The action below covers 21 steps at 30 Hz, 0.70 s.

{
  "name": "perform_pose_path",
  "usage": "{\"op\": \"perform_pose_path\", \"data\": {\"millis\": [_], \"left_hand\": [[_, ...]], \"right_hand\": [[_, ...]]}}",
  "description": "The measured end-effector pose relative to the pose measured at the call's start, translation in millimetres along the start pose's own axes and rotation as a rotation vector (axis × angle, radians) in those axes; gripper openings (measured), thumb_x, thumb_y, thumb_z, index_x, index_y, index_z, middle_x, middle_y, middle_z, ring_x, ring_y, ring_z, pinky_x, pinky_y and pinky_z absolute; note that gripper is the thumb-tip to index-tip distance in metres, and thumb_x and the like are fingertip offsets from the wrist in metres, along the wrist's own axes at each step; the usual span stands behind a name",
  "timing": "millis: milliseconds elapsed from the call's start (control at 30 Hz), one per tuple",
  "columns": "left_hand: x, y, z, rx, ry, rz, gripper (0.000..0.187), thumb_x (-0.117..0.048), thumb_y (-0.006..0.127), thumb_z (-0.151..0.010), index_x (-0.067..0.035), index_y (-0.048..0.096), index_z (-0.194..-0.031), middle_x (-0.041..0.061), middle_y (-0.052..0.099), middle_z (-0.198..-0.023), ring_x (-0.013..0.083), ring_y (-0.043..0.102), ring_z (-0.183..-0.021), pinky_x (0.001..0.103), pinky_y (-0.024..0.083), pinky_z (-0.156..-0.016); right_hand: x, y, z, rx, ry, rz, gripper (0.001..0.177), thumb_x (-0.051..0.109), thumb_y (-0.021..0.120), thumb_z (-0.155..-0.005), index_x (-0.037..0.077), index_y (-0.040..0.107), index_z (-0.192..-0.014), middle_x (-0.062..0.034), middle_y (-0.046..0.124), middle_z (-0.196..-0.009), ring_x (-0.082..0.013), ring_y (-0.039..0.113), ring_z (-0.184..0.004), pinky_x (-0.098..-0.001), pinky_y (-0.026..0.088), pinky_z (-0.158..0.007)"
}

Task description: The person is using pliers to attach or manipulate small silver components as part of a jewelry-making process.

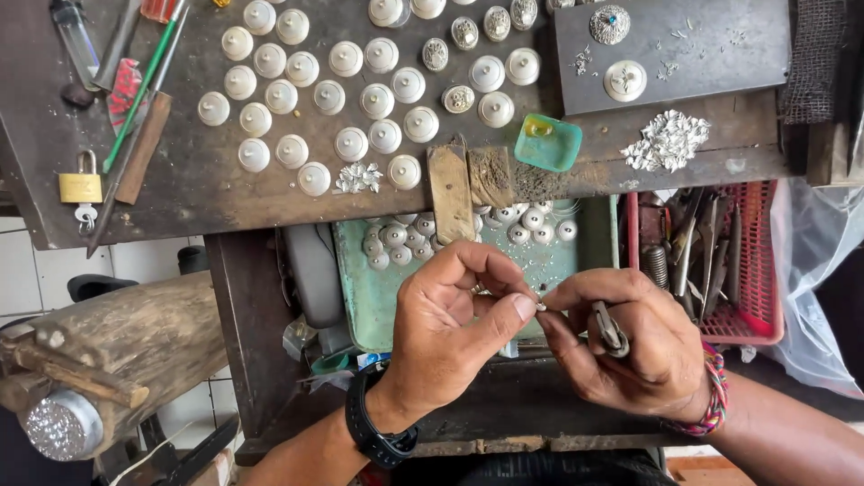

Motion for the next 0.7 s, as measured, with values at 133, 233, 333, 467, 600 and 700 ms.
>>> {"op": "perform_pose_path", "data": {"millis": [133, 233, 333, 467, 600, 700], "left_hand": [[-4.4, -0.7, 0.4, -0.002, 0.049, -0.081, 0.012, -0.010, 0.060, -0.080, -0.006, 0.053, -0.089, 0.005, 0.056, -0.082, 0.0145, 0.059, -0.075, 0.025, 0.054, -0.067], [-9.2, -0.6, 0.3, -0.006, 0.058, -0.169, 0.012, -0.013, 0.059, -0.080, -0.007, 0.053, -0.088, 0.005, 0.057, -0.082, 0.0145, 0.060, -0.075, 0.025, 0.056, -0.068], [-12.4, 0.8, -0.5, 0.013, 0.057, -0.274, 0.011, -0.016, 0.058, -0.079, -0.007, 0.056, -0.086, 0.005, 0.060, -0.081, 0.0146, 0.062, -0.075, 0.025, 0.057, -0.068], [-10.9, 3.4, -1.8, 0.033, 0.027, -0.346, 0.007, -0.008, 0.057, -0.076, -0.004, 0.061, -0.079, 0.006, 0.066, -0.080, 0.0119, 0.063, -0.073, 0.022, 0.055, -0.066], [-11.8, 1.7, -1.2, 0.017, 0.058, -0.348, 0.003, -0.004, 0.058, -0.074, -0.004, 0.061, -0.076, 0.004, 0.064, -0.075, 0.0103, 0.060, -0.067, 0.021, 0.054, -0.064], [-16.3, 0.2, -0.4, 0.003, 0.086, -0.379, 0.004, -0.002, 0.058, -0.073, -0.004, 0.061, -0.074, 0.004, 0.063, -0.073, 0.0108, 0.059, -0.065, 0.021, 0.052, -0.061]], "right_hand": [[-0.4, 0.6, -1.0, 0.016, -0.019, -0.016, 0.035, -0.002, 0.062, -0.073, 0.002, 0.027, -0.068, -0.0211, 0.059, -0.080, -0.0201, 0.058, -0.057, -0.0243, 0.048, -0.047], [-1.1, 0.4, -1.2, 0.018, -0.015, -0.017, 0.037, -0.002, 0.063, -0.072, 0.002, 0.026, -0.068, -0.0210, 0.059, -0.080, -0.0205, 0.059, -0.058, -0.0245, 0.049, -0.047], [-3.0, 0.3, -1.4, 0.017, 0.014, -0.008, 0.033, -0.002, 0.062, -0.073, 0.000, 0.029, -0.069, -0.0204, 0.059, -0.080, -0.0211, 0.059, -0.060, -0.0252, 0.049, -0.049], [-1.3, 2.4, -2.2, 0.032, -0.013, -0.022, 0.034, -0.003, 0.061, -0.073, 0.000, 0.027, -0.071, -0.0211, 0.059, -0.078, -0.0245, 0.061, -0.065, -0.0280, 0.052, -0.053], [-1.1, 5.4, -1.1, 0.050, 0.000, -0.027, 0.038, -0.002, 0.062, -0.072, 0.003, 0.025, -0.068, -0.0198, 0.060, -0.080, -0.0219, 0.060, -0.059, -0.0264, 0.048, -0.049], [2.1, 7.5, 0.5, 0.050, 0.000, -0.020, 0.036, -0.003, 0.062, -0.072, 0.002, 0.027, -0.068, -0.0193, 0.060, -0.081, -0.0232, 0.062, -0.064, -0.0273, 0.050, -0.054]]}}
Point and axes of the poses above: each hand's wrist, its own z-axis away from the middle knuckle, its own y-axis out of the palm, x = y × z, the point moved 9 cm from there along -z, towards the middle knuckle
